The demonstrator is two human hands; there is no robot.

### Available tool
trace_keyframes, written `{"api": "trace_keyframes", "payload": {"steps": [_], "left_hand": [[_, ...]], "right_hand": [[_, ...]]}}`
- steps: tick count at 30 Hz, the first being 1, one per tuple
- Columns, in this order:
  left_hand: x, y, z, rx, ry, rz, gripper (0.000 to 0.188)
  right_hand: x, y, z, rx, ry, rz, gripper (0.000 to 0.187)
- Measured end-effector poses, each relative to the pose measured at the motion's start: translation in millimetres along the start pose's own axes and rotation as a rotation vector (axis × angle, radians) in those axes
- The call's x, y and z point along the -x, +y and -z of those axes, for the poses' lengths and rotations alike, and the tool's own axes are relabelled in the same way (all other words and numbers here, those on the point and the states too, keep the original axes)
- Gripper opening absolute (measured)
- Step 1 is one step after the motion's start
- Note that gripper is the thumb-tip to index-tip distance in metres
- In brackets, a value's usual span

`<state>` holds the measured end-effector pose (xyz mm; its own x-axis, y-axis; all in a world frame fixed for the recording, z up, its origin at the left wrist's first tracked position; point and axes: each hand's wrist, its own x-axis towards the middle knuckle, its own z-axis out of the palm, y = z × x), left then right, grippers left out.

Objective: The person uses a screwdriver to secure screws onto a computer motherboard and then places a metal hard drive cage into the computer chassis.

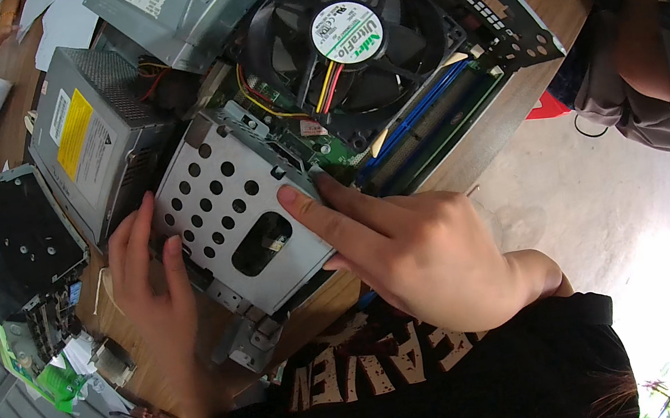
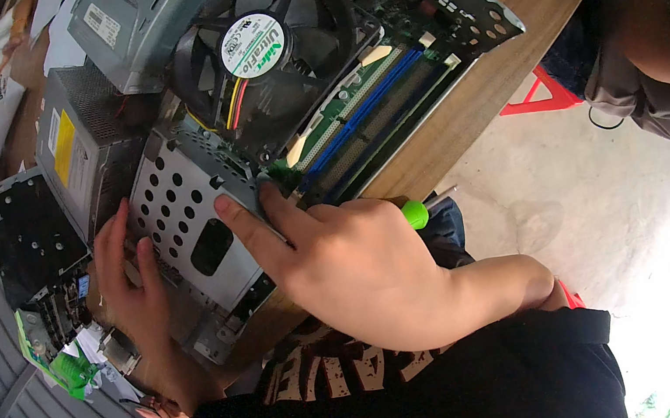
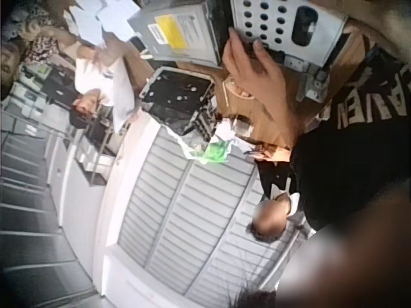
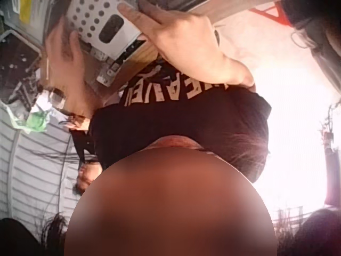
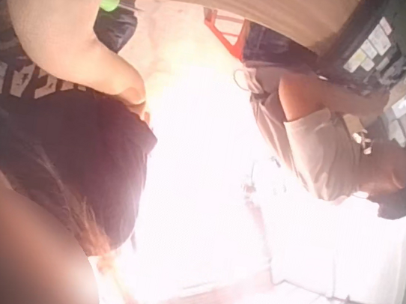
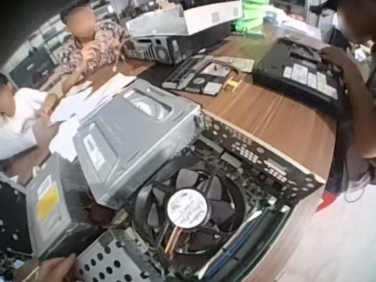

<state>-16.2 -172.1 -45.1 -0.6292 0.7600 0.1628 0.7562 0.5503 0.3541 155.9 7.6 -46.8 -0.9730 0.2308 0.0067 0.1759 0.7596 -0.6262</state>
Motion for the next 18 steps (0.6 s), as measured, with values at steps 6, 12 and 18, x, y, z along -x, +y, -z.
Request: {"api": "trace_keyframes", "payload": {"steps": [6,12,18], "left_hand": [[-2.9,6.2,3.0,-0.058,-0.013,0.042,0.035],[-1.3,7.7,2.9,-0.070,-0.052,0.036,0.037],[-0.4,6.8,5.1,-0.118,-0.067,-0.024,0.043]], "right_hand": [[-6.1,-1.2,-0.4,0.137,0.115,0.113,0.045],[-2.8,-1.4,0.7,0.183,0.043,0.099,0.053],[-2.6,-2.0,-2.0,0.285,0.125,0.135,0.043]]}}
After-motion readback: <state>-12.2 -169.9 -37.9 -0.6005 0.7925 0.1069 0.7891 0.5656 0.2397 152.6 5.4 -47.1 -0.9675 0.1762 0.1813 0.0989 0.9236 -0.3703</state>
